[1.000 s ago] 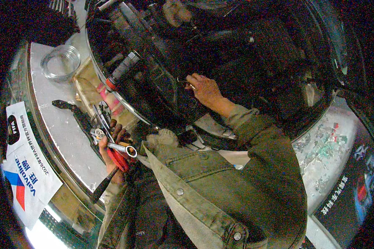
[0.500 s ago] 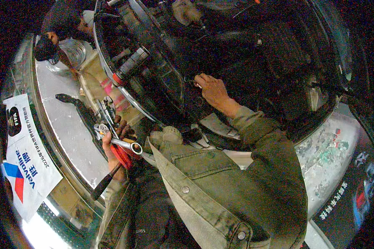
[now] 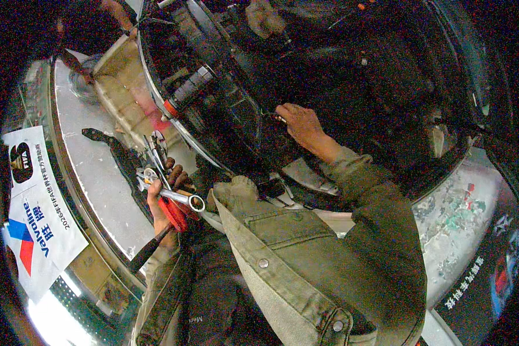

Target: The person works on a car engine with the hood open, using a wrench and pliers to adjust components. They retrieve a spray can and apply it to the engine area, then return to the tool chest to organize tools before resuming work on the engine.

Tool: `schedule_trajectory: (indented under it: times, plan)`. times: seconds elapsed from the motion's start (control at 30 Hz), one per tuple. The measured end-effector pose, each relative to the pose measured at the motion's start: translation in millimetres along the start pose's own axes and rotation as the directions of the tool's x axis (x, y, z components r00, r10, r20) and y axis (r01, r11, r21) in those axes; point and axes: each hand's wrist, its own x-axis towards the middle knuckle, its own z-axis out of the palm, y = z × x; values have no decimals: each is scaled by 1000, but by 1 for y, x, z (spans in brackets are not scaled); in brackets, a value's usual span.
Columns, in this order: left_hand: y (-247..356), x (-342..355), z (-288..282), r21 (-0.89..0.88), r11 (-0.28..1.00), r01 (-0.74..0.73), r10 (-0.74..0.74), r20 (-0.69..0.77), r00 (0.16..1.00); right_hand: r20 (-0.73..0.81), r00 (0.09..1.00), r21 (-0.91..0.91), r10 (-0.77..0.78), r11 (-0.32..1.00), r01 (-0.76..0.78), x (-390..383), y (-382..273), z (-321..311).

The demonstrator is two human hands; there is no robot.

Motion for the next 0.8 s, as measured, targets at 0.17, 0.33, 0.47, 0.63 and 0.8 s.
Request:
schedule_trajectory:
  times: [0.17,0.33,0.47,0.63,0.8]
  plan:
    - [-1,2,-4,44,998,-36,39,-60,997,-57,996,-78,74,994,-79,-1,-11,12]
    - [0,6,-8,70,997,-13,20,-92,996,189,940,-239,284,942,-236,-1,-15,21]
    - [9,12,-10,59,998,-36,38,-28,999,36,993,-230,108,968,-97,4,-21,17]
    - [26,10,-4,97,994,-46,42,39,998,65,957,-104,281,956,-274,15,-32,-18]
    - [33,6,-4,66,997,-38,36,30,999,-76,886,397,458,829,-394,40,-58,-44]
